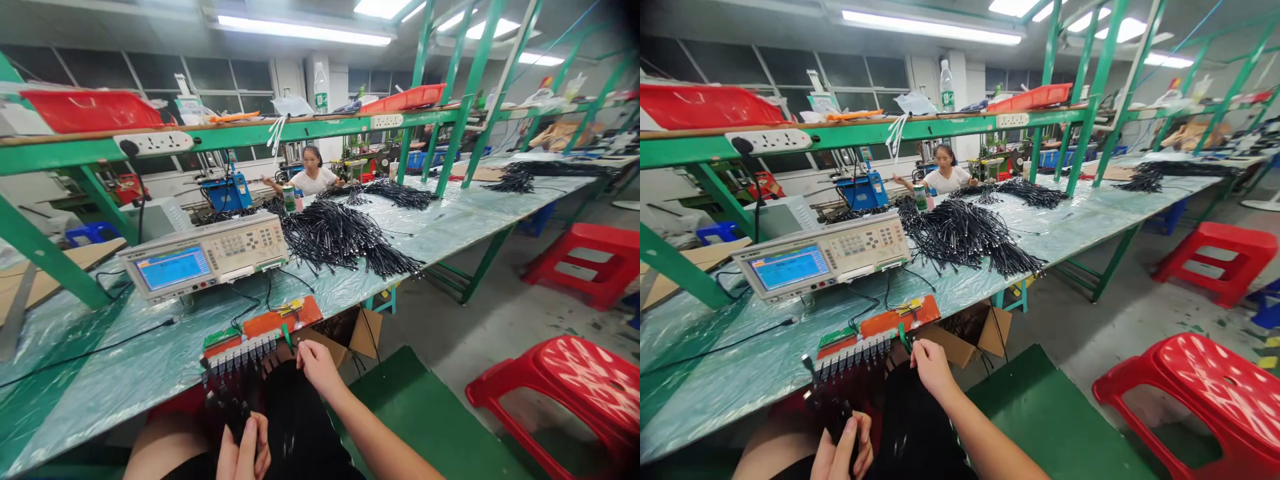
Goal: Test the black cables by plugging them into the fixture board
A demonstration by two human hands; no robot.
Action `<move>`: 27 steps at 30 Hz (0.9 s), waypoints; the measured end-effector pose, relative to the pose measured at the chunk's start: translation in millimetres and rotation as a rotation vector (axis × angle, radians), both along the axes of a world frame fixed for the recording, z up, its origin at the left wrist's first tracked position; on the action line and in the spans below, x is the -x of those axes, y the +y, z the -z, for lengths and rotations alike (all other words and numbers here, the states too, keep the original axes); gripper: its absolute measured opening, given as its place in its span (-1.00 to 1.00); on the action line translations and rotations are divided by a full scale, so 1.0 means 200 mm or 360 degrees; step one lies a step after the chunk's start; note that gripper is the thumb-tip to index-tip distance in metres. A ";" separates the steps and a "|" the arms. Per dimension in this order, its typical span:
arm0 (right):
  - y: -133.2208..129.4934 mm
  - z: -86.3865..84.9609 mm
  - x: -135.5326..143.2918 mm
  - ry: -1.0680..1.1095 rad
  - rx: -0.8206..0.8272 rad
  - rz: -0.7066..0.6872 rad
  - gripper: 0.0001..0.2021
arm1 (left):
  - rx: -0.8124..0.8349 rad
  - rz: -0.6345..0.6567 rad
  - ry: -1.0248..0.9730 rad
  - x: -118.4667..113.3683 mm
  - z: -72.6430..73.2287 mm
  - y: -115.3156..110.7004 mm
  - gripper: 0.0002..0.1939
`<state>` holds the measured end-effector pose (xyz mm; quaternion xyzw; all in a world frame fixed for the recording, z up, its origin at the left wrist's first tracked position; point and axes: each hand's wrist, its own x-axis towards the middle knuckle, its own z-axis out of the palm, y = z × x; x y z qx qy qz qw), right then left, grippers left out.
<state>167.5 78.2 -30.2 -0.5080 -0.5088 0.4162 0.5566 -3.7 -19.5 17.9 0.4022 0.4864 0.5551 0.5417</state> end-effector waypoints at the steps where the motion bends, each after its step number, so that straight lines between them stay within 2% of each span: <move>1: 0.01 0.00 0.00 0.0038 -0.0010 -0.0004 -0.52 | -0.0006 -0.0006 0.0028 0.00 0.00 -0.01 -0.49; 6: 0.04 0.00 -0.03 0.0129 -0.0198 0.0020 -0.49 | -0.0094 0.0010 0.0222 0.00 -0.02 -0.01 -0.53; 12: 0.08 0.02 -0.04 0.0100 -0.0320 0.0052 -0.47 | 0.0030 0.0006 0.0102 0.02 -0.02 0.04 -0.45; 19: 0.08 0.03 -0.04 0.0160 -0.0275 0.0133 -0.51 | 0.0096 0.0032 -0.0042 0.03 -0.04 0.04 -0.48; 27: 0.06 0.00 -0.03 0.0226 -0.0217 0.0125 -0.48 | 0.0042 -0.0027 -0.0095 0.05 -0.01 0.03 -0.62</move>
